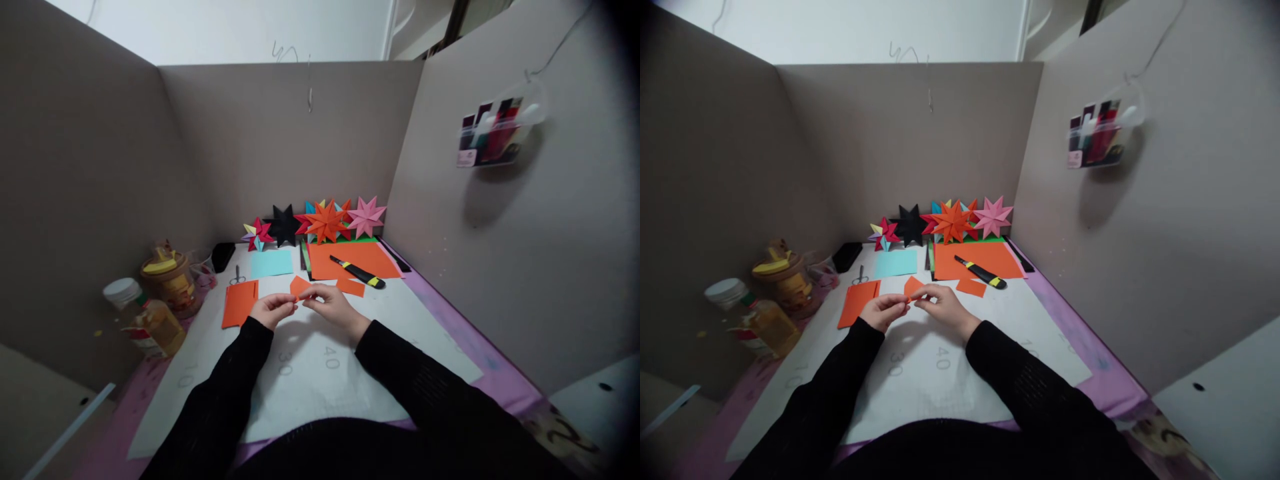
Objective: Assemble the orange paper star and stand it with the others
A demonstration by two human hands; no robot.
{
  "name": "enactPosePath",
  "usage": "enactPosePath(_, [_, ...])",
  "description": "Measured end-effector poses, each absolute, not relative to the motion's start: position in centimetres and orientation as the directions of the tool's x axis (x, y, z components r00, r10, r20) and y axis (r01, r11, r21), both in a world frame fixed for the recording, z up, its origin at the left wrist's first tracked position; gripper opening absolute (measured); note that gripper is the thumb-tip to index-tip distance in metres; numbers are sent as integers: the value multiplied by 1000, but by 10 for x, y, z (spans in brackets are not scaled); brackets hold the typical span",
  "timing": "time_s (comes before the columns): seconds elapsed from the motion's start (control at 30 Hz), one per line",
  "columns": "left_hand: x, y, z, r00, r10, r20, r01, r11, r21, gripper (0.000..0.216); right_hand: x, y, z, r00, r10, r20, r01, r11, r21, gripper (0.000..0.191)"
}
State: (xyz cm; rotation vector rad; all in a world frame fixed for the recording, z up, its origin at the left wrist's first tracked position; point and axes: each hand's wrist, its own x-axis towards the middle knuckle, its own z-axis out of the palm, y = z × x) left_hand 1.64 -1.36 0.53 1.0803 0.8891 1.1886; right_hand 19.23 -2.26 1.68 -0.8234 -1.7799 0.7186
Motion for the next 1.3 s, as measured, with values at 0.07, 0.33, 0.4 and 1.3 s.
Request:
enactPosePath(0.07, [17,-13,4,147,986,78,-175,-51,983,29,193,-22,16,-277,797,537,200,594,-779,11])
enactPosePath(0.33, [21,-18,4,51,974,220,36,-222,974,19,195,-20,14,-249,787,565,173,610,-773,10])
enactPosePath(0.4, [23,-19,5,14,965,263,88,-264,961,18,194,-21,14,-216,800,560,157,594,-789,8])
enactPosePath(1.3, [25,-22,5,-37,898,439,245,-418,875,16,183,-19,13,-129,903,409,-36,408,-912,15])
